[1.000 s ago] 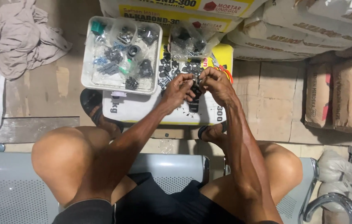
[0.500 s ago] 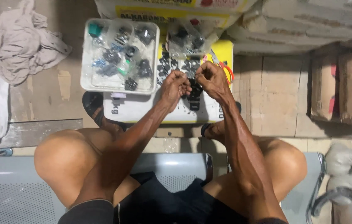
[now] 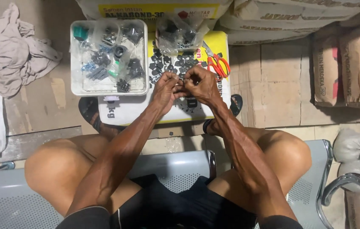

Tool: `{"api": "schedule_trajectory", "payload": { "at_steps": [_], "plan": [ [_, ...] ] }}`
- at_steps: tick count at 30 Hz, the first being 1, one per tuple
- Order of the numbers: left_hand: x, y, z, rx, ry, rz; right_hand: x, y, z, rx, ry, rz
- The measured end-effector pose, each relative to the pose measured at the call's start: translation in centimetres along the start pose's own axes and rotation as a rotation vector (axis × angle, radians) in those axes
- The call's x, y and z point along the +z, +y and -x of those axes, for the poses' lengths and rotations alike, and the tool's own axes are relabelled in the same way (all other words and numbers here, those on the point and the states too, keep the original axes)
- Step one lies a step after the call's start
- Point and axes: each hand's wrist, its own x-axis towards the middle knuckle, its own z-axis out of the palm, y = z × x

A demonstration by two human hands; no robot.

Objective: Sorting small mechanical parts from a pile into a plastic organizer tray.

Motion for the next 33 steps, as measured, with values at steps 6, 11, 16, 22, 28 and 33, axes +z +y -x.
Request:
{"api": "schedule_trajectory", "payload": {
  "at_steps": [6, 11, 16, 22, 28, 33],
  "plan": [
    [1.1, 0.2, 0.9, -0.068, 0.002, 0.054, 2.1, -0.2, 1.4, 0.002, 0.16, -0.072],
    [0.3, -0.2, 0.0, -0.116, 0.003, 0.014, 2.3, 0.4, 1.2, -0.056, 0.177, 0.023],
    [2.3, 1.4, 0.9, -0.143, 0.055, -0.005, 1.2, 0.7, -0.5, -0.163, 0.146, 0.192],
    [3.6, 2.3, 1.5, 0.114, 0.132, -0.235, -0.7, -2.1, -1.3, 0.033, 0.027, 0.132],
    [0.1, -2.6, -0.6, 0.257, 0.13, -0.463, -1.2, -3.6, -0.5, 0.248, -0.167, 0.107],
    [0.1, -6.3, -2.2, 0.502, 0.245, -0.698, -1.9, -4.4, -1.3, 0.318, -0.389, 0.44]
  ]
}}
